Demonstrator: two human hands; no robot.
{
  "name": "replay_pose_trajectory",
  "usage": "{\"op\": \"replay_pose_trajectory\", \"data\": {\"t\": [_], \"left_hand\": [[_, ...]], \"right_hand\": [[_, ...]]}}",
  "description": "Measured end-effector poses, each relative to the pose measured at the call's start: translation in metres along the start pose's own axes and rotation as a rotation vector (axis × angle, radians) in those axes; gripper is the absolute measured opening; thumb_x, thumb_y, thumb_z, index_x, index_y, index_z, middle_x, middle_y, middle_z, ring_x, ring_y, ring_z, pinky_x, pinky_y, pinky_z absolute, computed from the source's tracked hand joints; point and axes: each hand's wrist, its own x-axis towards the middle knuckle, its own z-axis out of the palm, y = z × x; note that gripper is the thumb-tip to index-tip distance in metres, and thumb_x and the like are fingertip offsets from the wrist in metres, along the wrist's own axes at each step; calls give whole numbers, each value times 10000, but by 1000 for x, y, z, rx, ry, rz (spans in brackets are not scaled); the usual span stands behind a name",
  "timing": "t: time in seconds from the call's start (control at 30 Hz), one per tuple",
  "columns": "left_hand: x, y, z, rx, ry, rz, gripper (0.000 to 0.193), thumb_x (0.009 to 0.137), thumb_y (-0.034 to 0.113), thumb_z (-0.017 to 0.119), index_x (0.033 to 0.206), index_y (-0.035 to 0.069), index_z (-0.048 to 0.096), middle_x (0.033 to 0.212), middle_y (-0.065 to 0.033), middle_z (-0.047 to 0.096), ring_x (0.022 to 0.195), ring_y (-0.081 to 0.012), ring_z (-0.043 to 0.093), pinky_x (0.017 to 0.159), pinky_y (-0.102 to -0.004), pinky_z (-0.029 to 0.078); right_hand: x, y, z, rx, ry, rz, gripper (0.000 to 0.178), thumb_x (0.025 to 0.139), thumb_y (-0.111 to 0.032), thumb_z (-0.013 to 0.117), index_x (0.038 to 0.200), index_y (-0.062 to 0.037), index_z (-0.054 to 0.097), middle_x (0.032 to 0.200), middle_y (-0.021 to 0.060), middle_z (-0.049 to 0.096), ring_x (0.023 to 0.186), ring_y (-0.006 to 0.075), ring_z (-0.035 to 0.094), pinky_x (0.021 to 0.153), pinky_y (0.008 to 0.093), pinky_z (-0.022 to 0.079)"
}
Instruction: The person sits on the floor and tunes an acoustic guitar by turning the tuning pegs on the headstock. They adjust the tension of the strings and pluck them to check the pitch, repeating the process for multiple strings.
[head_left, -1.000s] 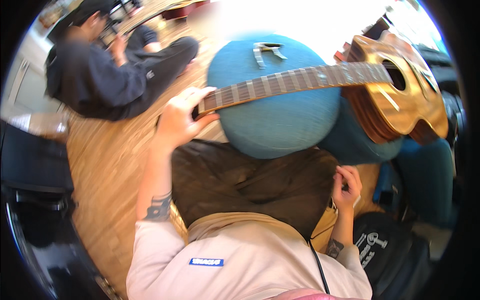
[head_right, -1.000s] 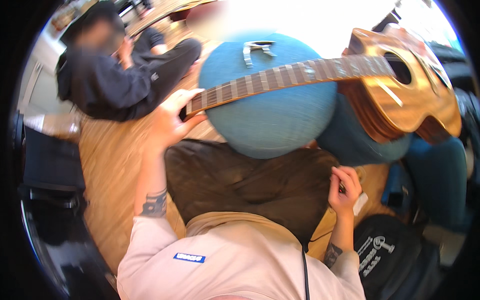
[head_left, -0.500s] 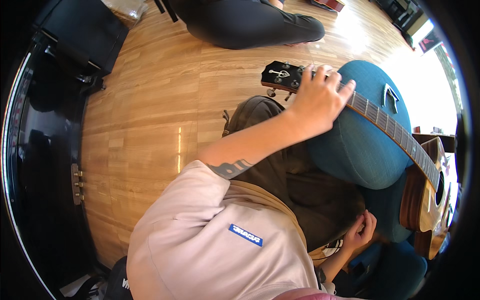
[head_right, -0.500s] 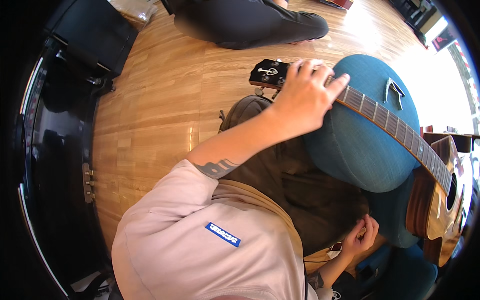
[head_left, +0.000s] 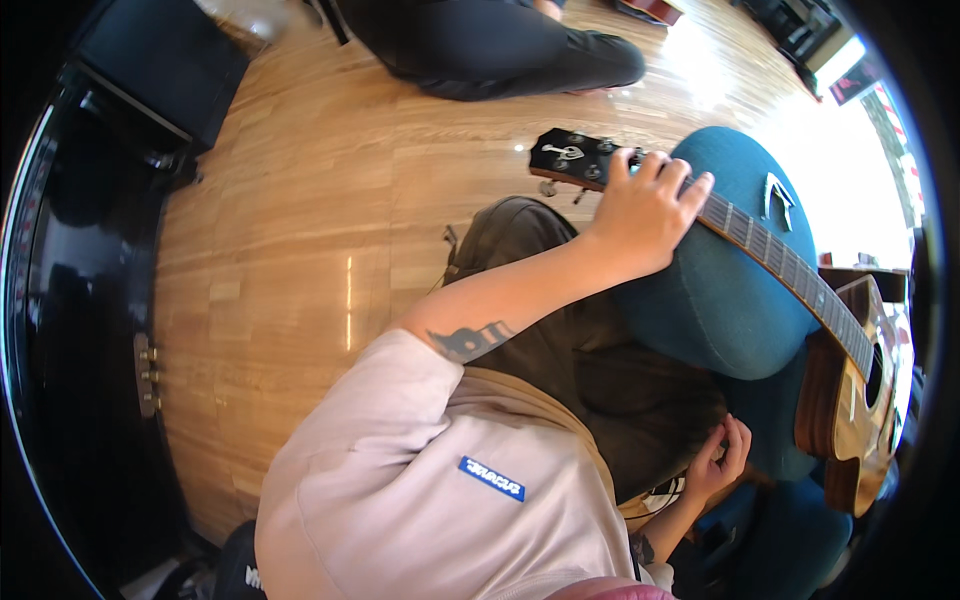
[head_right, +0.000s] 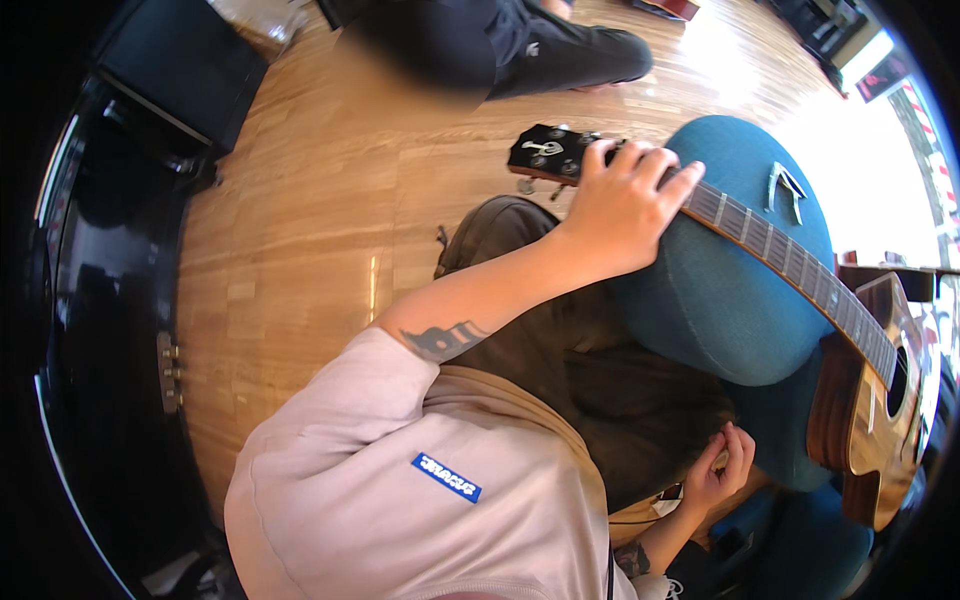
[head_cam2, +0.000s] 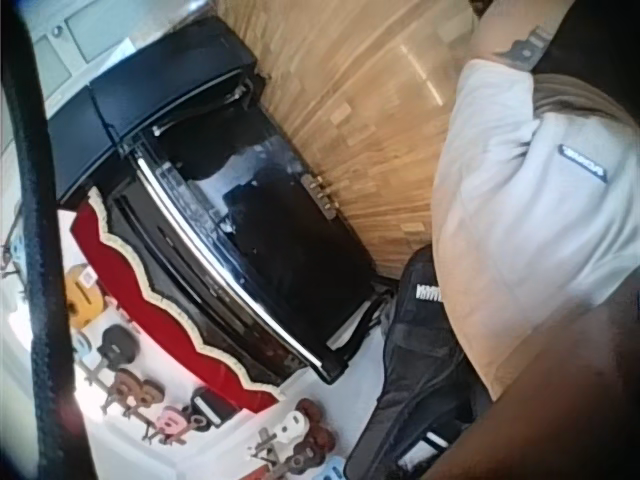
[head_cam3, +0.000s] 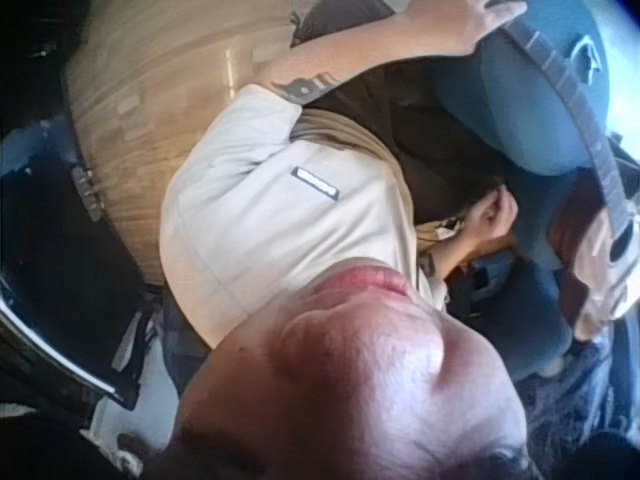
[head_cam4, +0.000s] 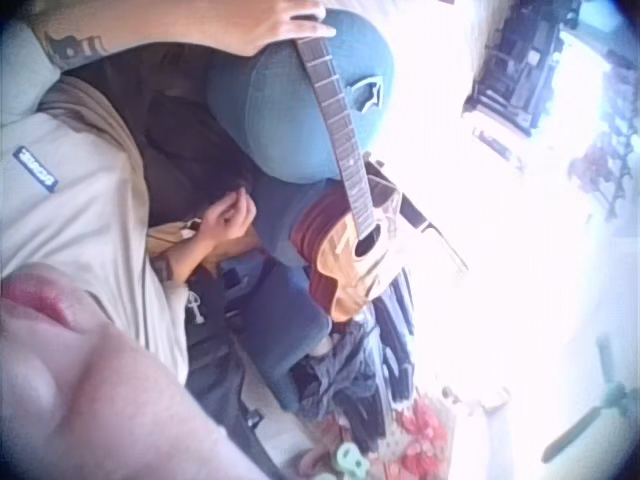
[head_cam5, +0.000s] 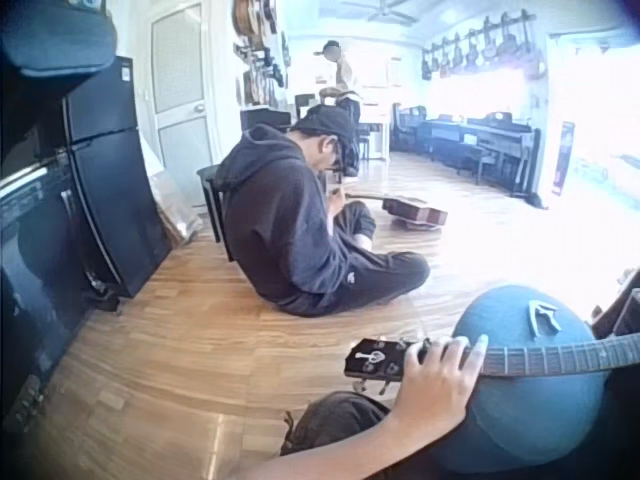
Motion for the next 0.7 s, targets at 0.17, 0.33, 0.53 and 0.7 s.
{"op": "replay_pose_trajectory", "data": {"t": [0.17,0.33,0.53,0.7], "left_hand": [[3,1,0,21,40,2,464,794,62,617,1253,131,628,1129,-51,610,1090,-232,559,953,-485,358],[6,-4,-2,29,28,-3,418,806,53,617,1208,164,649,1074,-7,619,1053,-213,579,938,-468,366],[9,0,-1,13,60,20,412,801,70,594,1200,160,644,1073,-8,618,1045,-212,582,924,-443,369],[11,2,-6,36,27,26,503,739,27,589,1221,164,632,1086,-20,613,1063,-221,574,933,-439,369]], "right_hand": [[6,-2,-6,28,17,18,205,852,118,619,1037,39,659,945,149,637,780,214,619,664,286,512],[10,-9,-5,-19,34,-11,199,836,112,637,1020,40,654,918,149,636,776,240,623,684,303,507],[16,-20,-4,-5,35,15,184,818,107,653,987,33,666,904,146,636,772,245,626,675,297,504],[13,-21,-1,34,40,43,201,794,103,674,980,25,673,891,139,640,771,246,631,663,294,505]]}}
